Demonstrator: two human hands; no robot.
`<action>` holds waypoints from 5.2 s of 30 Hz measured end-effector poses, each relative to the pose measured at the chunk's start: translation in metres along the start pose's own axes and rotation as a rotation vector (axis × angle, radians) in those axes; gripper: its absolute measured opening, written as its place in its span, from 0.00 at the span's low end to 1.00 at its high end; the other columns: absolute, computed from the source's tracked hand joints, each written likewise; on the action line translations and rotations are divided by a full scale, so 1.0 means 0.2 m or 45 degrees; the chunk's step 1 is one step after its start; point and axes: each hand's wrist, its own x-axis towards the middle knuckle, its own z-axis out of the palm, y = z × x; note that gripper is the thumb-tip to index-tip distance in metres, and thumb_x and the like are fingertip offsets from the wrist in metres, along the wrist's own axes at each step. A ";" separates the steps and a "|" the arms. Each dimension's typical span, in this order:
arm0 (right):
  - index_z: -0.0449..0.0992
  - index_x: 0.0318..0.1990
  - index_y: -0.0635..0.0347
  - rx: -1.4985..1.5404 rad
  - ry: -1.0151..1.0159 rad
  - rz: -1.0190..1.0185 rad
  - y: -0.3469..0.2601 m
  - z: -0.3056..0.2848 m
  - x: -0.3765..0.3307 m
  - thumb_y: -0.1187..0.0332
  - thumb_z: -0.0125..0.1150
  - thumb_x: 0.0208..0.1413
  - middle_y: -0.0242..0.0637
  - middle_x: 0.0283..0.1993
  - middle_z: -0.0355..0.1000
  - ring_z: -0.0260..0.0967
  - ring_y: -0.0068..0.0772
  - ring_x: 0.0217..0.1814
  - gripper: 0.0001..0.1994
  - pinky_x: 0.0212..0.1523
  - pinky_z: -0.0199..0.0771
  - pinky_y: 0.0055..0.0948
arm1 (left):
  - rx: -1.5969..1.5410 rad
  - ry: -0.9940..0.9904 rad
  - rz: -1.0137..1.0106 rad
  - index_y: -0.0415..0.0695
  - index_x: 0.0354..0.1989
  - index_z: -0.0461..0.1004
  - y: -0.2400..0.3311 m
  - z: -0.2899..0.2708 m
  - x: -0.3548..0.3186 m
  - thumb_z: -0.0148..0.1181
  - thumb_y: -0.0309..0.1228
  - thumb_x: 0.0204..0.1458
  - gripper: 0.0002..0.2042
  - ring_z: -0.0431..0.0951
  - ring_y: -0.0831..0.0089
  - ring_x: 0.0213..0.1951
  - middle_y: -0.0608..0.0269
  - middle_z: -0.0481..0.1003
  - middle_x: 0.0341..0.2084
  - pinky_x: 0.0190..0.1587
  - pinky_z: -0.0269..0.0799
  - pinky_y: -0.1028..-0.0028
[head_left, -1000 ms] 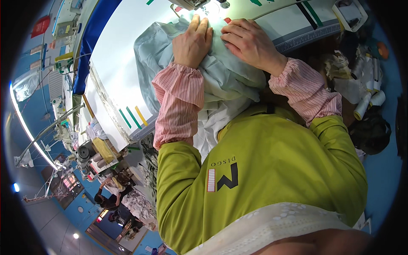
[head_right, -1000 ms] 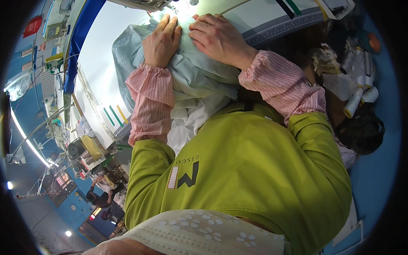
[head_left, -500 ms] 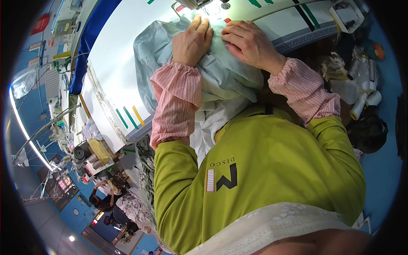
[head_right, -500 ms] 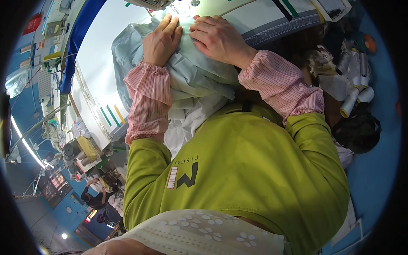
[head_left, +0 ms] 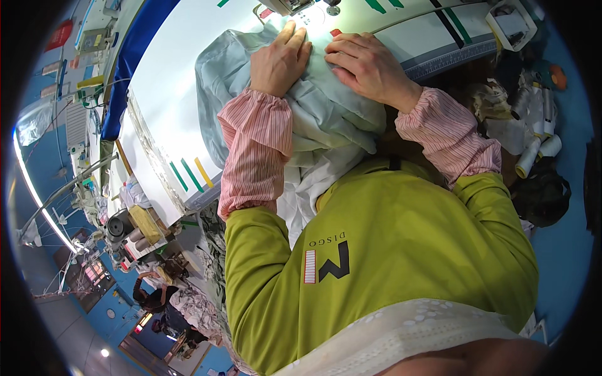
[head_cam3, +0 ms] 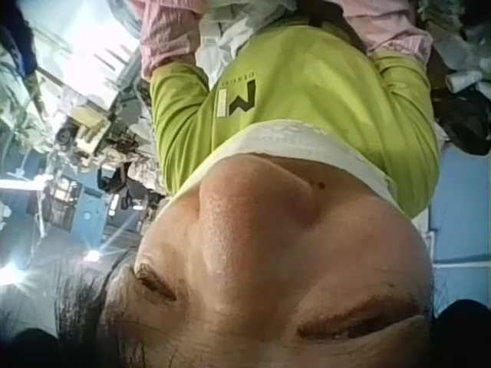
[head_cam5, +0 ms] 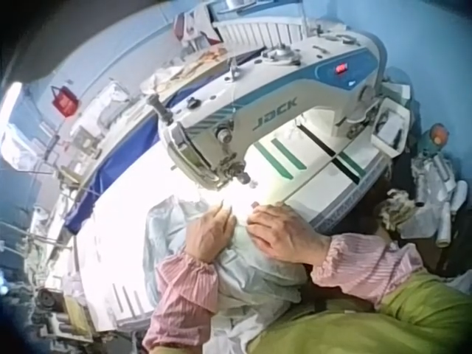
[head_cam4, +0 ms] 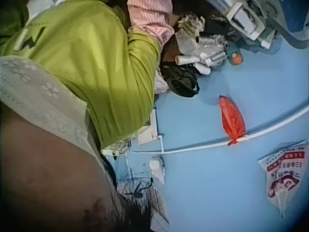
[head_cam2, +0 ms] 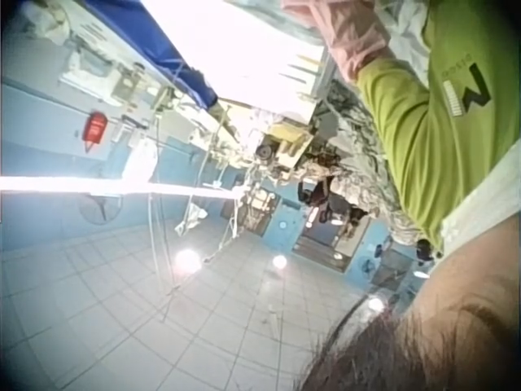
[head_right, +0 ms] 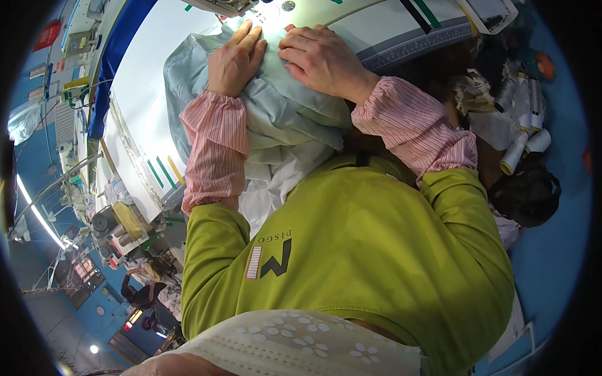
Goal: Sewing fabric pieces together using an industrial sewing machine in a factory setting.
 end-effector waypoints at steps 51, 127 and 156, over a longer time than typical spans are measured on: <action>0.78 0.41 0.66 1.082 -0.057 0.701 -0.06 0.00 -0.67 0.62 0.64 0.56 0.51 0.39 0.76 0.75 0.50 0.42 0.14 0.42 0.73 0.38 | -0.066 0.096 0.054 0.46 0.48 0.79 0.00 0.02 0.01 0.59 0.30 0.55 0.13 0.82 0.62 0.44 0.58 0.76 0.52 0.41 0.78 0.70; 0.76 0.35 0.62 -0.284 0.344 0.375 0.72 -0.27 0.28 0.67 0.59 0.54 0.44 0.32 0.76 0.76 0.44 0.38 0.07 0.38 0.75 0.38 | -0.235 0.206 0.076 0.48 0.37 0.81 -0.03 -0.03 -0.03 0.64 0.28 0.51 0.06 0.83 0.65 0.36 0.66 0.80 0.42 0.37 0.79 0.71; 0.76 0.41 0.57 -0.010 0.109 0.171 0.34 -0.15 0.15 0.70 0.62 0.57 0.38 0.33 0.75 0.74 0.36 0.30 0.06 0.33 0.75 0.31 | -0.413 0.206 0.055 0.47 0.42 0.80 -0.08 -0.10 -0.02 0.61 0.22 0.51 0.10 0.81 0.64 0.28 0.60 0.79 0.29 0.31 0.75 0.70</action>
